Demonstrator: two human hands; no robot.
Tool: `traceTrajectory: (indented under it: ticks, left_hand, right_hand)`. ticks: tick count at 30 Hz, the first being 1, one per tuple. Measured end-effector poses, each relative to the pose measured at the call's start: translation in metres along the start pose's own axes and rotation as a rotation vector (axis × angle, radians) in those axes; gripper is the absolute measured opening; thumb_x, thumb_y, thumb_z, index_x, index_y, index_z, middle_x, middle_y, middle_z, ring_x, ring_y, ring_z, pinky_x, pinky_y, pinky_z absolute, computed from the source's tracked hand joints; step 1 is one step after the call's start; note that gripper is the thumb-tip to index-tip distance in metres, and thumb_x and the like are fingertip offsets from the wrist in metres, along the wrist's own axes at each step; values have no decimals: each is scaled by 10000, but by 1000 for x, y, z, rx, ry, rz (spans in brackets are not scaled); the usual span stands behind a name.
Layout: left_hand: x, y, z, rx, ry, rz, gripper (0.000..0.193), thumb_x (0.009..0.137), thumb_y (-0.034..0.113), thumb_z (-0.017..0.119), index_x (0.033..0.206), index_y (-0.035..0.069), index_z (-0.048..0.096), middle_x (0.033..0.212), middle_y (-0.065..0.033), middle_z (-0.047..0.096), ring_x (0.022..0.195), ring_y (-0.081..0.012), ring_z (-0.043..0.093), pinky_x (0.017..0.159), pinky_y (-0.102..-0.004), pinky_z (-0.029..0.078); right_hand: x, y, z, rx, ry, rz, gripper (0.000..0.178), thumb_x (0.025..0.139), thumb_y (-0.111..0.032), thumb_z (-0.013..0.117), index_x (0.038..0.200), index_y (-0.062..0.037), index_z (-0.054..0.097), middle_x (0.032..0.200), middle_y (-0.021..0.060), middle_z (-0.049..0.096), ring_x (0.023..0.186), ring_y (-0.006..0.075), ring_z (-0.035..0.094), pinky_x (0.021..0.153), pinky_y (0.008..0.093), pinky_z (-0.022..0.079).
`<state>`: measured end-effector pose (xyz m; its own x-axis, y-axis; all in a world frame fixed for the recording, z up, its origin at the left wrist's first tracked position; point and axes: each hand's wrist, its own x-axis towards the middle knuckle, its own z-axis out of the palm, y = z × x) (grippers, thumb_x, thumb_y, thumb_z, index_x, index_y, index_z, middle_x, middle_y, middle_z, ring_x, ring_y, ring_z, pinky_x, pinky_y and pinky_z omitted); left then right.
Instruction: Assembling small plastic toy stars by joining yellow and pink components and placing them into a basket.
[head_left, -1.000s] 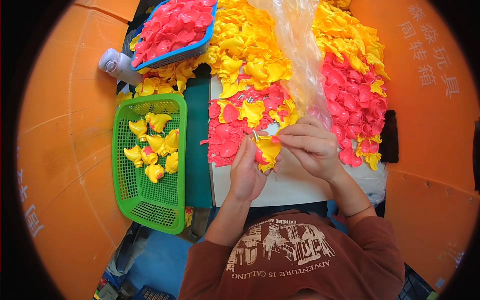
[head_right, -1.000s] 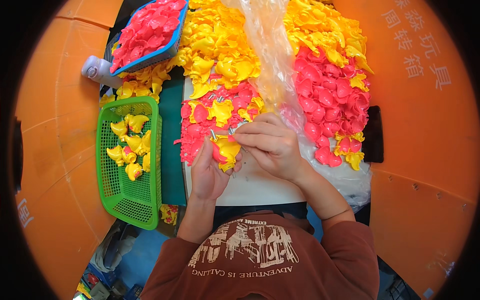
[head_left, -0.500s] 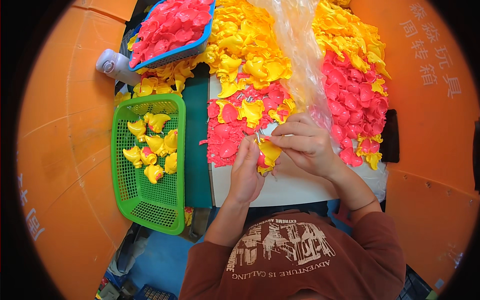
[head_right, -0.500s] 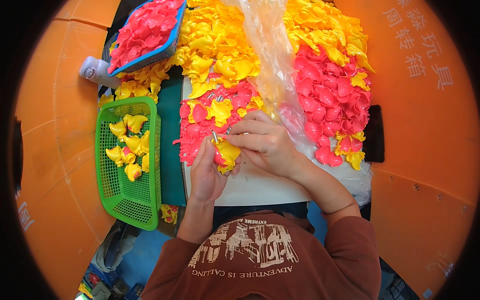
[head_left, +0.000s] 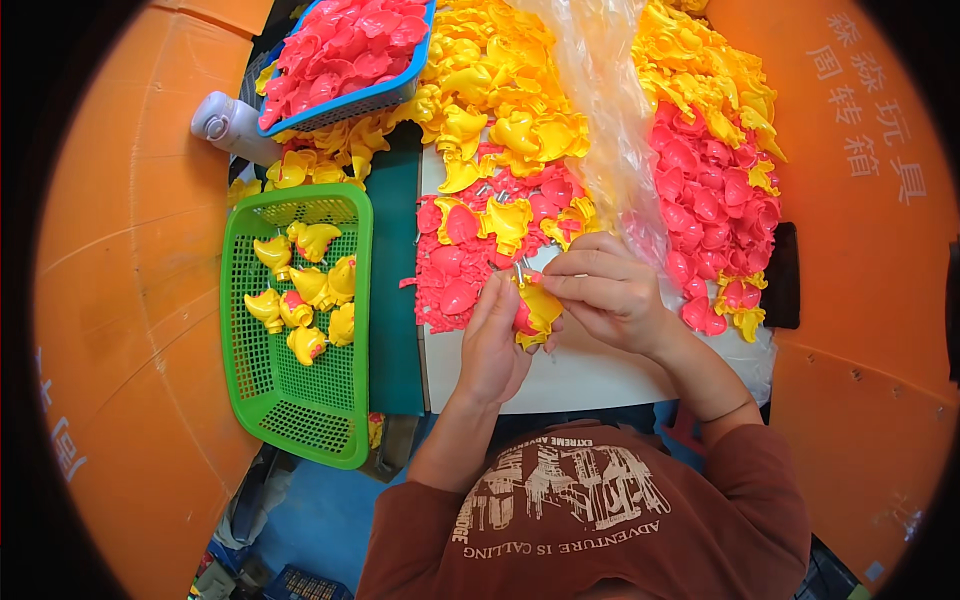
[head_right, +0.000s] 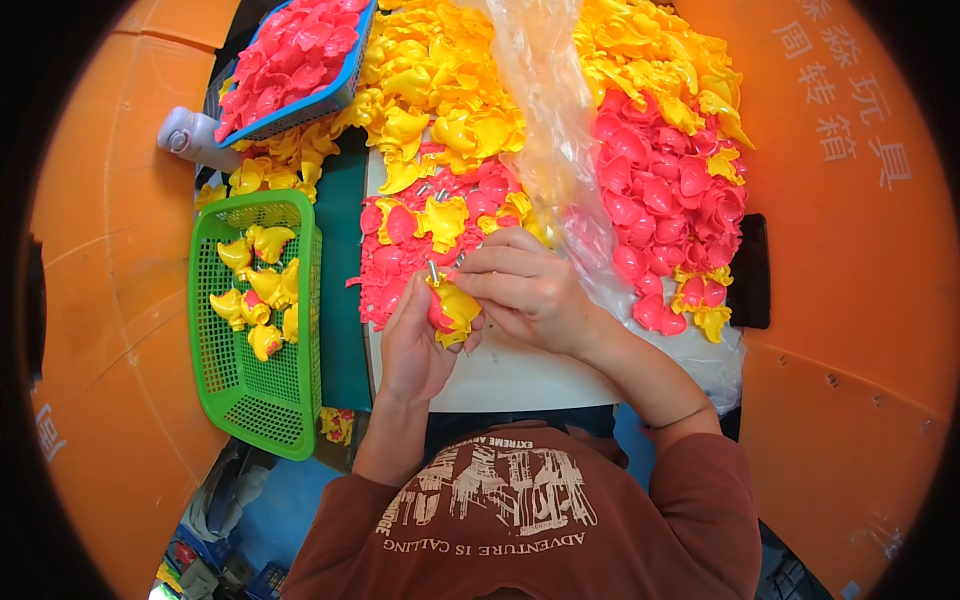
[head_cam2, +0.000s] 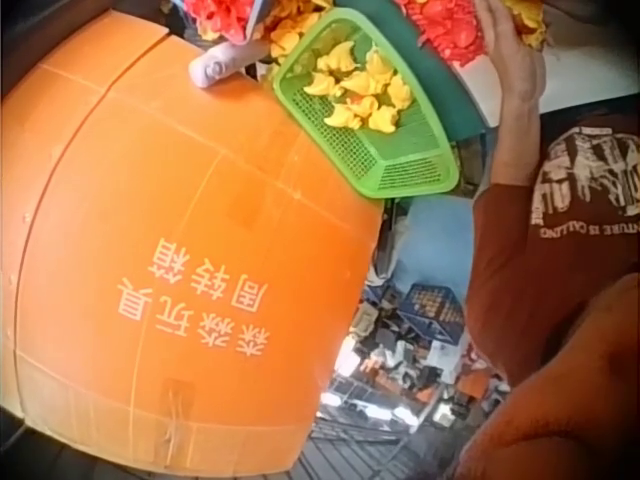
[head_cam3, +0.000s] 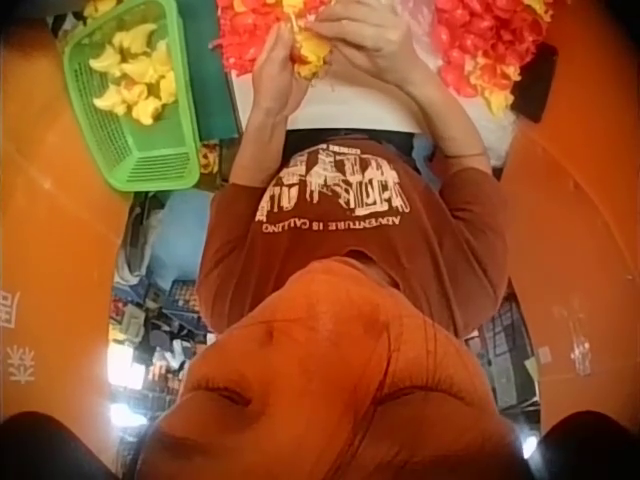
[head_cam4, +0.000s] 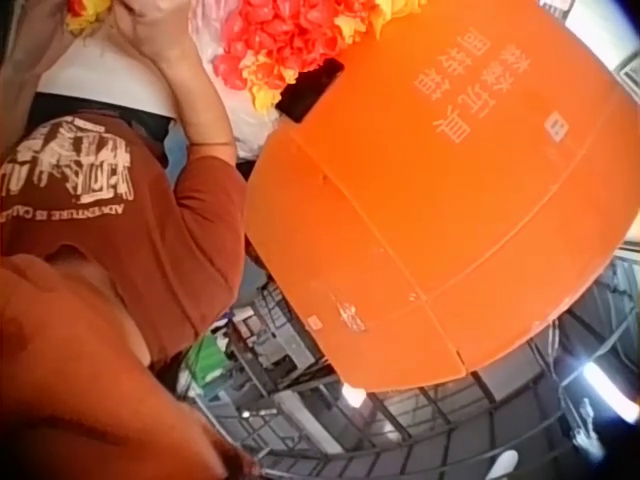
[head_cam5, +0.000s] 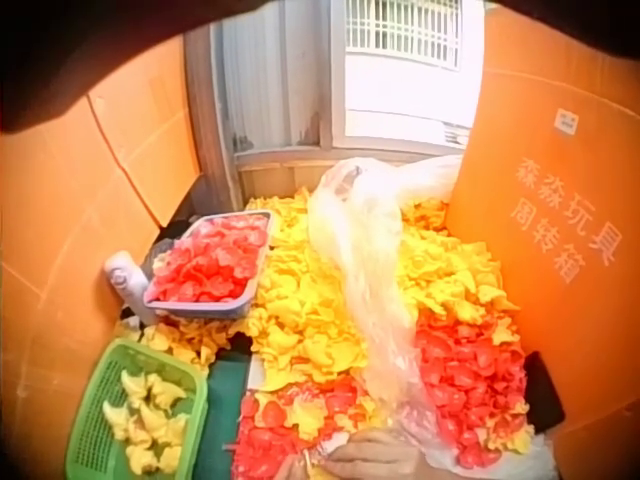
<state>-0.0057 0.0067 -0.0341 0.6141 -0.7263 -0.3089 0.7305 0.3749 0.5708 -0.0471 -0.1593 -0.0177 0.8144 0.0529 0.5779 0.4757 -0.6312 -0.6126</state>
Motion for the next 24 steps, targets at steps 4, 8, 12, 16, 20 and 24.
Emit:
traceTrajectory:
  ticks: [4,8,12,16,20,24]
  left_hand:
    - [-1,0,3,-18,68,24,273,1004,305,312,1109,78,423,931,-92,562,743,-166,570,574,-283,454]
    - [-4,-1,-5,58,62,63,257,1002,303,319,1095,84,417,932,-89,560,736,-165,569,564,-283,450]
    - [-4,-1,-16,41,107,55,259,1002,301,315,1092,82,421,933,-91,563,730,-168,570,551,-287,449]
    - [-6,6,-34,-3,210,80,287,998,315,317,1091,77,448,942,-88,572,736,-174,573,565,-282,450]
    - [-5,22,-36,-71,351,170,315,993,332,325,1118,81,469,974,-65,587,756,-177,577,614,-292,454]
    - [-8,23,-42,-131,312,186,330,991,339,325,1150,86,463,999,-63,594,760,-180,581,615,-304,456]
  right_hand:
    - [-2,6,8,38,0,18,206,691,13,701,894,-24,688,881,98,655,798,256,603,714,323,491]
    - [-13,18,18,331,-48,226,137,767,2,672,904,-8,685,846,108,652,772,216,605,710,291,477]
    - [-9,13,32,715,-63,657,161,795,4,655,956,-2,667,866,91,647,778,157,595,719,266,463]
    - [9,25,37,902,-112,717,265,801,10,641,1064,-18,624,980,100,636,850,168,590,767,280,461]
    - [36,65,26,-281,24,108,371,673,11,658,1031,-88,650,1098,72,629,919,286,572,789,367,471]
    - [40,77,35,-589,-388,-55,262,644,-42,646,902,-86,656,1038,56,637,923,266,568,752,340,465]
